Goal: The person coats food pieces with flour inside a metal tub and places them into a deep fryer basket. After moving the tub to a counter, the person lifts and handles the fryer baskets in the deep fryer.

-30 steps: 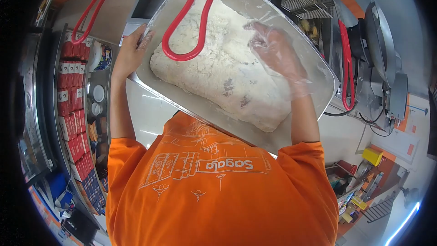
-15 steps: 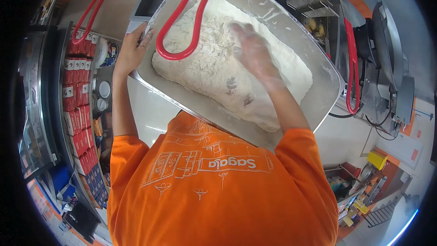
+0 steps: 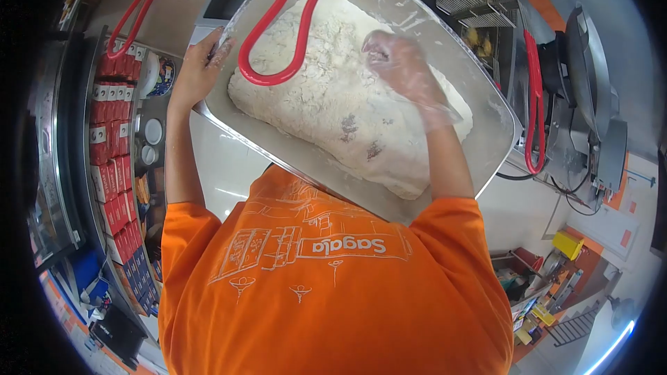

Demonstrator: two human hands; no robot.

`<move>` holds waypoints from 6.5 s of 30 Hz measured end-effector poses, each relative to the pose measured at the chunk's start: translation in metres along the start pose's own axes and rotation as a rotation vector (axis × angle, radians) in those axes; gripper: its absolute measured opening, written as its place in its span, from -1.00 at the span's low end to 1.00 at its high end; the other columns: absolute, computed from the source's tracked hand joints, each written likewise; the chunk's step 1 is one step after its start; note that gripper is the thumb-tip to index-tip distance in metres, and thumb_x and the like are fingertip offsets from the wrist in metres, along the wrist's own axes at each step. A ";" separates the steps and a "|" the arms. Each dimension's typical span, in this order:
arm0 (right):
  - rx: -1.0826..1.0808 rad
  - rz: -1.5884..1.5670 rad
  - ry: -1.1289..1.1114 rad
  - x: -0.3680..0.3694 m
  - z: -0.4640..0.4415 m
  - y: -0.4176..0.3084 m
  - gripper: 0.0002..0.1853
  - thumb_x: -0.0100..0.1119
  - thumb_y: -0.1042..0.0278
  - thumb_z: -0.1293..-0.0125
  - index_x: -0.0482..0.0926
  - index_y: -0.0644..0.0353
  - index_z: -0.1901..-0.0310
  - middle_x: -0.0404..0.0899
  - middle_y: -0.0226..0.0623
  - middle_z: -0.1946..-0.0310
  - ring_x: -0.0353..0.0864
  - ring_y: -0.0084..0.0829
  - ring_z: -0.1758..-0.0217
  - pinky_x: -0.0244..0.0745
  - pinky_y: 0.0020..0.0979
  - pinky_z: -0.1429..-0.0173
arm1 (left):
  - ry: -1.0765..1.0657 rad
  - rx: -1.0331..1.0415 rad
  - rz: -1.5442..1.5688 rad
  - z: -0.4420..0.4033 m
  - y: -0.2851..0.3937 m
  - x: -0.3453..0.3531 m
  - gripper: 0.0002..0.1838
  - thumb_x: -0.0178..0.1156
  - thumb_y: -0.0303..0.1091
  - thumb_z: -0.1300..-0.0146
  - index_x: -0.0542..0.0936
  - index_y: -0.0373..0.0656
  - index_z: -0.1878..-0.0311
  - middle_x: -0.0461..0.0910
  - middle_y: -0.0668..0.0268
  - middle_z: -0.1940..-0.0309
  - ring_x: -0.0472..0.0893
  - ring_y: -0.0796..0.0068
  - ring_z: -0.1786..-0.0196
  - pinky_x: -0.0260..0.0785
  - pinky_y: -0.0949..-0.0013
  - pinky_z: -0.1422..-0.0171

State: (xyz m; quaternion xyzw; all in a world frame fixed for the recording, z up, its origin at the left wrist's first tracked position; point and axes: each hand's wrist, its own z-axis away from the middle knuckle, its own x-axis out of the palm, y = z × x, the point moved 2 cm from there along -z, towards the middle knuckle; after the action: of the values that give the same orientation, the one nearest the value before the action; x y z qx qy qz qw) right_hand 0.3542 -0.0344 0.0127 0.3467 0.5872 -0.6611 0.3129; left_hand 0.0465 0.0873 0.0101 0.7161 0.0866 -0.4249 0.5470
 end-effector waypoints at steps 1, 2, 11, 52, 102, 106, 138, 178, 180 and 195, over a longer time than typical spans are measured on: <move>0.008 0.004 0.001 0.008 0.006 0.008 -0.86 0.14 0.41 -0.13 0.61 0.13 0.27 0.63 -0.20 0.38 0.59 -0.43 0.34 0.46 -0.40 0.19 | -0.005 0.004 0.006 0.001 0.000 0.002 -0.62 0.10 -0.24 -0.33 0.49 -0.38 -0.03 0.53 -0.17 0.34 0.55 0.07 0.31 0.36 0.26 0.06; 0.009 -0.044 0.023 0.016 0.007 0.018 -0.85 0.14 0.42 -0.12 0.61 0.14 0.25 0.64 -0.18 0.37 0.60 -0.38 0.33 0.47 -0.38 0.18 | 0.011 -0.003 0.008 0.000 -0.002 0.002 -0.62 0.10 -0.24 -0.33 0.49 -0.38 -0.04 0.53 -0.17 0.34 0.55 0.11 0.32 0.36 0.27 0.07; -0.226 0.117 0.187 0.059 0.000 0.035 -0.82 0.12 0.41 -0.18 0.56 0.23 0.19 0.60 -0.05 0.36 0.59 -0.06 0.25 0.46 -0.21 0.10 | 0.073 0.051 0.024 -0.001 -0.013 0.006 -0.65 0.11 -0.27 -0.33 0.49 -0.35 -0.04 0.51 -0.10 0.40 0.45 0.25 0.39 0.35 0.31 0.13; 0.193 -0.561 0.186 -0.022 0.089 -0.027 -0.75 0.25 0.48 -0.03 0.58 0.25 0.19 0.56 -0.19 0.30 0.53 -0.41 0.35 0.45 -0.42 0.22 | 0.013 0.062 0.036 -0.002 -0.009 0.002 -0.65 0.11 -0.26 -0.33 0.48 -0.34 -0.04 0.56 -0.08 0.31 0.48 0.29 0.34 0.35 0.34 0.09; 0.061 0.055 0.060 -0.169 0.073 -0.114 -0.77 0.20 0.50 -0.18 0.58 0.14 0.10 0.59 -0.30 0.16 0.59 -0.55 0.18 0.50 -0.56 0.09 | 0.057 0.049 -0.020 -0.001 -0.003 0.001 -0.62 0.13 -0.30 -0.31 0.48 -0.45 -0.02 0.47 -0.10 0.50 0.43 0.23 0.51 0.33 0.27 0.30; 0.041 0.032 -0.148 -0.047 0.071 -0.077 -0.79 0.14 0.48 -0.13 0.54 0.21 0.16 0.57 -0.10 0.29 0.59 -0.11 0.21 0.49 -0.20 0.10 | 0.055 0.032 0.063 -0.002 -0.001 -0.001 -0.62 0.15 -0.30 -0.30 0.47 -0.46 -0.01 0.50 -0.15 0.43 0.49 0.19 0.45 0.36 0.29 0.24; 0.180 -0.261 0.126 -0.023 0.025 -0.008 -0.87 0.29 0.54 0.05 0.61 0.29 0.39 0.54 -0.47 0.54 0.39 -0.68 0.47 0.34 -0.53 0.36 | -0.050 -0.049 0.121 0.001 0.007 -0.006 -0.53 0.13 -0.24 -0.32 0.43 -0.47 -0.12 0.58 -0.15 0.13 0.60 0.14 0.05 0.35 0.33 -0.09; 0.170 -0.237 0.193 -0.279 -0.091 0.039 -0.59 0.27 0.24 -0.02 0.58 0.08 0.03 0.56 -0.11 0.02 0.56 -0.36 -0.01 0.47 -0.26 -0.09 | -0.025 -0.046 -0.030 -0.002 -0.010 0.002 -0.56 0.13 -0.27 -0.31 0.46 -0.46 -0.09 0.56 -0.12 0.39 0.53 0.28 0.39 0.36 0.29 0.22; -0.103 0.143 0.371 -0.260 -0.034 -0.014 -0.70 0.16 0.17 -0.17 0.62 0.19 0.16 0.60 -0.16 0.12 0.60 -0.43 0.16 0.48 -0.41 0.04 | 0.079 0.075 -0.011 0.001 -0.011 0.003 -0.57 0.14 -0.28 -0.30 0.46 -0.44 -0.09 0.56 -0.10 0.39 0.54 0.23 0.40 0.37 0.31 0.23; -0.093 0.457 0.086 0.077 -0.024 0.019 -0.69 0.21 0.32 -0.06 0.55 0.24 0.14 0.59 0.01 0.30 0.59 -0.02 0.20 0.48 -0.14 0.03 | 0.026 0.060 0.086 -0.001 -0.004 0.000 -0.61 0.12 -0.25 -0.32 0.48 -0.40 -0.04 0.59 -0.08 0.28 0.59 0.25 0.22 0.37 0.34 0.03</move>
State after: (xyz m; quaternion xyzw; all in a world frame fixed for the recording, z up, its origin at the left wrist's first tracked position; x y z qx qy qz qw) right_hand 0.3286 -0.0136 -0.0638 0.4836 0.5360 -0.5300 0.4448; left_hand 0.0451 0.0896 0.0075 0.7407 0.0499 -0.3941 0.5418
